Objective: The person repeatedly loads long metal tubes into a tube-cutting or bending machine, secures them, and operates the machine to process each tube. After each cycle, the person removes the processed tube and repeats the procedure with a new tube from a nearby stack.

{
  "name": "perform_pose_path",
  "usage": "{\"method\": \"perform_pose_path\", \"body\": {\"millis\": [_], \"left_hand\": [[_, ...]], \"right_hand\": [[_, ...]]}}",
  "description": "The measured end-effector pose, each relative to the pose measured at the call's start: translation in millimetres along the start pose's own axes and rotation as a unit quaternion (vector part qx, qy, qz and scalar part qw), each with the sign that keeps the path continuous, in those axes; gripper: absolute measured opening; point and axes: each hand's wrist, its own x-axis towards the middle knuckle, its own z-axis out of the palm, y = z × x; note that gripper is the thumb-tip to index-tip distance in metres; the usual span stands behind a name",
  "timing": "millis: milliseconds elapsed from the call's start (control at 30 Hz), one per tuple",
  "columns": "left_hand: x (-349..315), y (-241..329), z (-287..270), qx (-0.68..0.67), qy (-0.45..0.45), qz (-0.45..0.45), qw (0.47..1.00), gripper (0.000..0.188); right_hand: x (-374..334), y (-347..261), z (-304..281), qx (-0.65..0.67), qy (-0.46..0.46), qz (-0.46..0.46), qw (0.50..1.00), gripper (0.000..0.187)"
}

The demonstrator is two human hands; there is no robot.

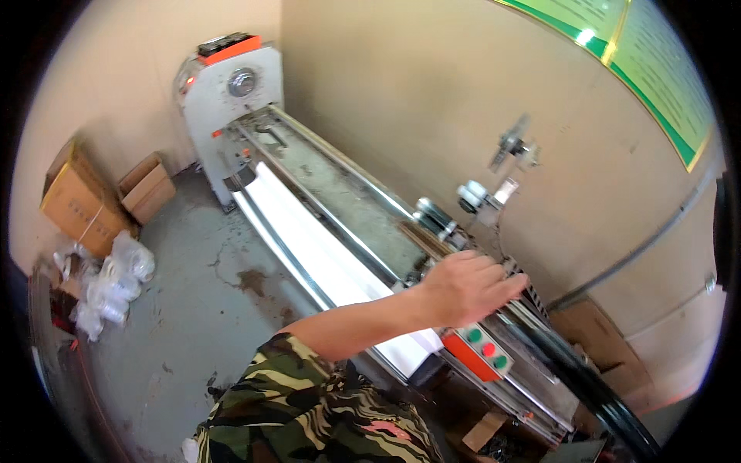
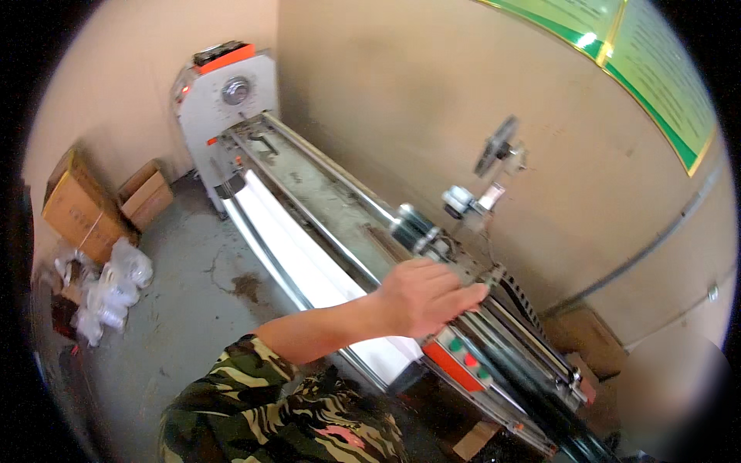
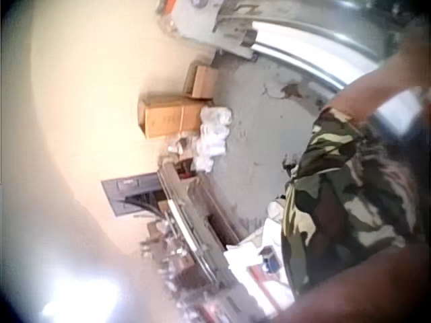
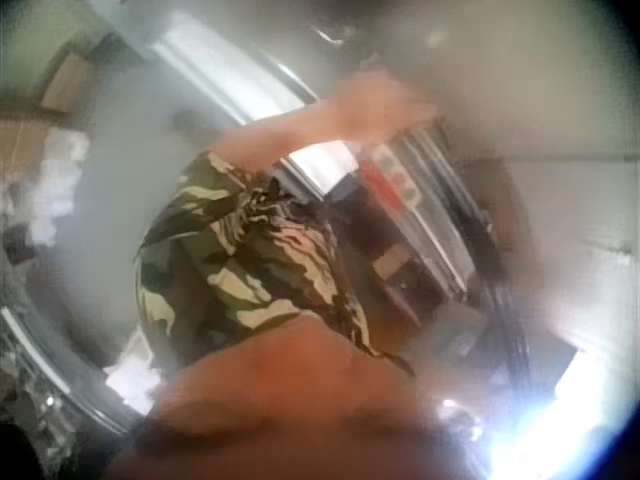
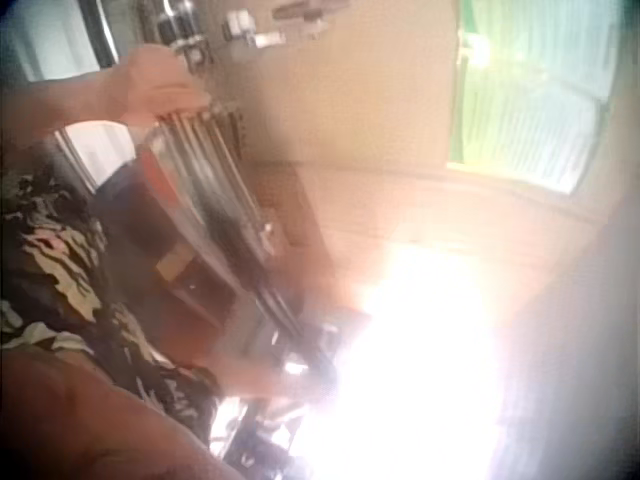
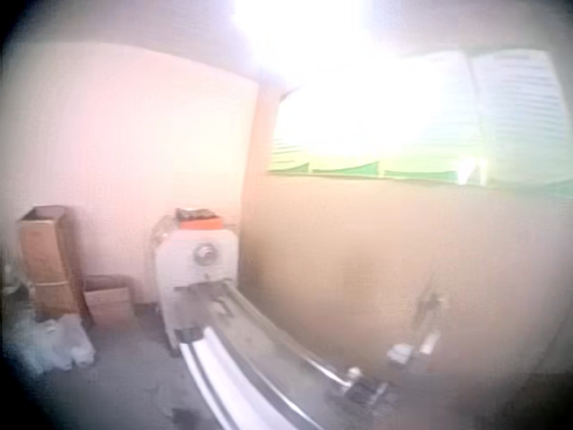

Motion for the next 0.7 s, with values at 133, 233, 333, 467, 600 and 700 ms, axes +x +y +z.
{"method": "perform_pose_path", "body": {"millis": [133,233,333,467,600,700], "left_hand": [[-78.2,-65.8,-74.4,0.097,-0.131,-0.079,0.983,0.020],[-137.4,-97.3,-130.0,0.140,-0.204,-0.131,0.960,0.026],[-180.1,-117.4,-176.1,0.173,-0.313,-0.186,0.915,0.023],[-220.3,-166.8,-221.6,0.202,-0.501,-0.231,0.809,0.010],[-269.9,-243.1,-234.3,0.215,-0.568,-0.240,0.757,0.008],[-320.0,-302.0,-234.8,0.216,-0.585,-0.266,0.735,0.012]], "right_hand": [[10.1,65.9,53.7,0.004,-0.041,0.081,0.996,0.045],[8.6,119.5,76.7,0.004,-0.061,0.143,0.988,0.046],[-2.3,178.1,79.7,0.010,-0.078,0.202,0.976,0.046],[-41.7,260.7,94.3,0.078,-0.098,0.317,0.940,0.043],[-130.8,305.5,166.7,0.223,-0.049,0.502,0.834,0.020],[-163.2,345.6,217.4,0.228,-0.005,0.511,0.829,0.016]]}}
